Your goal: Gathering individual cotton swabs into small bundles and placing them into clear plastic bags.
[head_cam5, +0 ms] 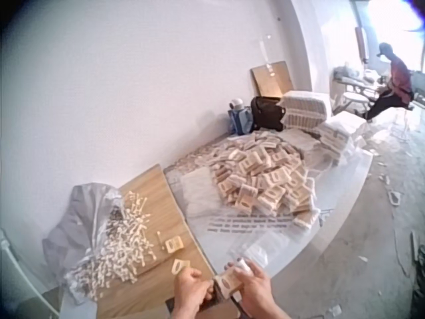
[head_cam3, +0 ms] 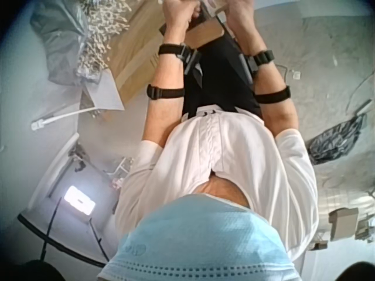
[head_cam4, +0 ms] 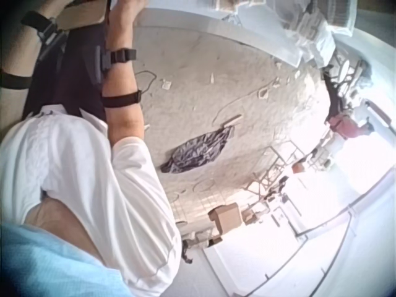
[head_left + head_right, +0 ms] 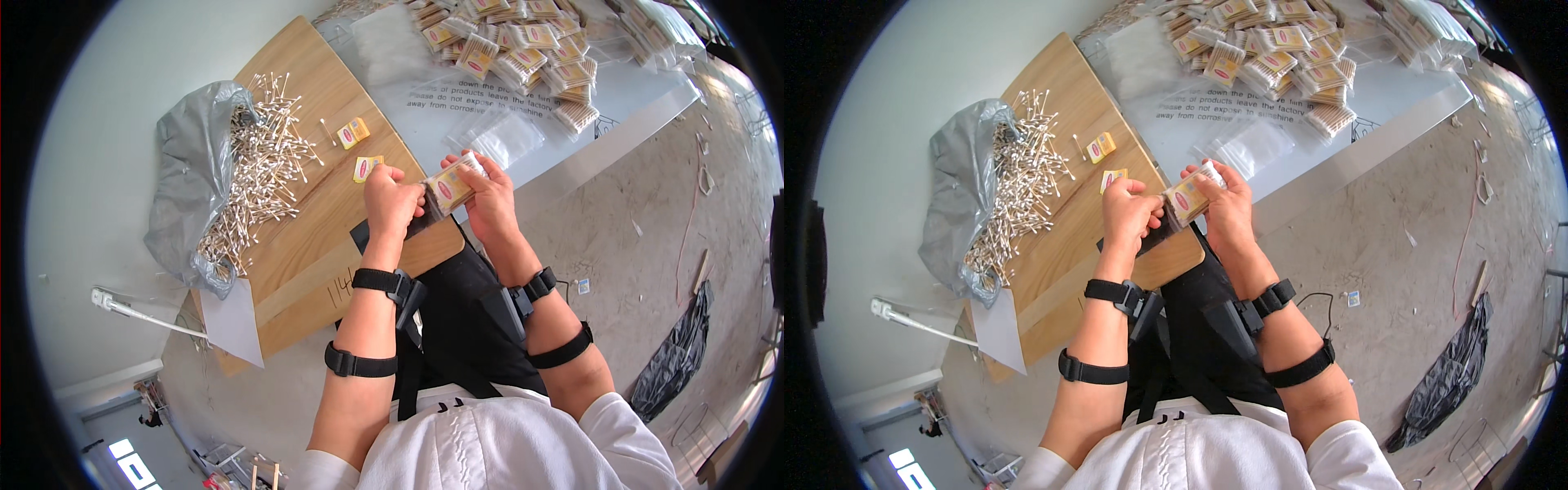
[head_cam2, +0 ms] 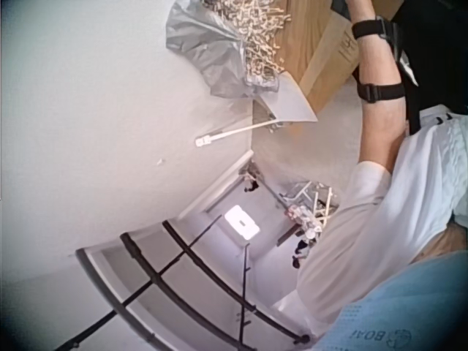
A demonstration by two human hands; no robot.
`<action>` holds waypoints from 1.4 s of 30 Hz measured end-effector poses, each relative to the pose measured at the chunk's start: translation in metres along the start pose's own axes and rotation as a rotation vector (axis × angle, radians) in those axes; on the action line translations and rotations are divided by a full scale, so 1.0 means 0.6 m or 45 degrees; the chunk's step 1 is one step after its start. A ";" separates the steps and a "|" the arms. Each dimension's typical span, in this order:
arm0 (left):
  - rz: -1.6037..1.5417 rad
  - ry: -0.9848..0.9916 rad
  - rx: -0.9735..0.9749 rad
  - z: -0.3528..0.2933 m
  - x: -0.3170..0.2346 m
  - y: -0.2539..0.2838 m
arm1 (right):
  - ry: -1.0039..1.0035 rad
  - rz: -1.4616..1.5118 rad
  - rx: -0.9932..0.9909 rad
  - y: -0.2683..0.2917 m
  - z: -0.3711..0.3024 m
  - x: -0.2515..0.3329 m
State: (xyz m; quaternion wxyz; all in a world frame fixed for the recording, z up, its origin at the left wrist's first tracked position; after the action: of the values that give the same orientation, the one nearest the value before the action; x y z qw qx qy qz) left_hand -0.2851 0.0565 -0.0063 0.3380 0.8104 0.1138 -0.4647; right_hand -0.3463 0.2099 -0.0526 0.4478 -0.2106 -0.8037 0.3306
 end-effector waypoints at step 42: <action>0.207 -0.197 0.041 -0.037 0.026 -0.021 | -0.018 0.267 -0.207 -0.005 -0.007 -0.042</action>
State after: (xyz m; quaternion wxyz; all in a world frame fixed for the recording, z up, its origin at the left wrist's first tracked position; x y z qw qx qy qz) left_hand -0.2679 0.0786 -0.0171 0.3693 0.7841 0.0139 -0.4987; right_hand -0.3300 0.1930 -0.0633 0.3863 -0.3268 -0.8045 0.3110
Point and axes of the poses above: each hand's wrist, its own z-axis towards the middle knuckle, its own y-axis out of the back of the hand, x = y × z, the point moved 9 cm from there along z, towards the middle knuckle, and after that the axes turned 2 degrees about z, right-handed, at the moved point
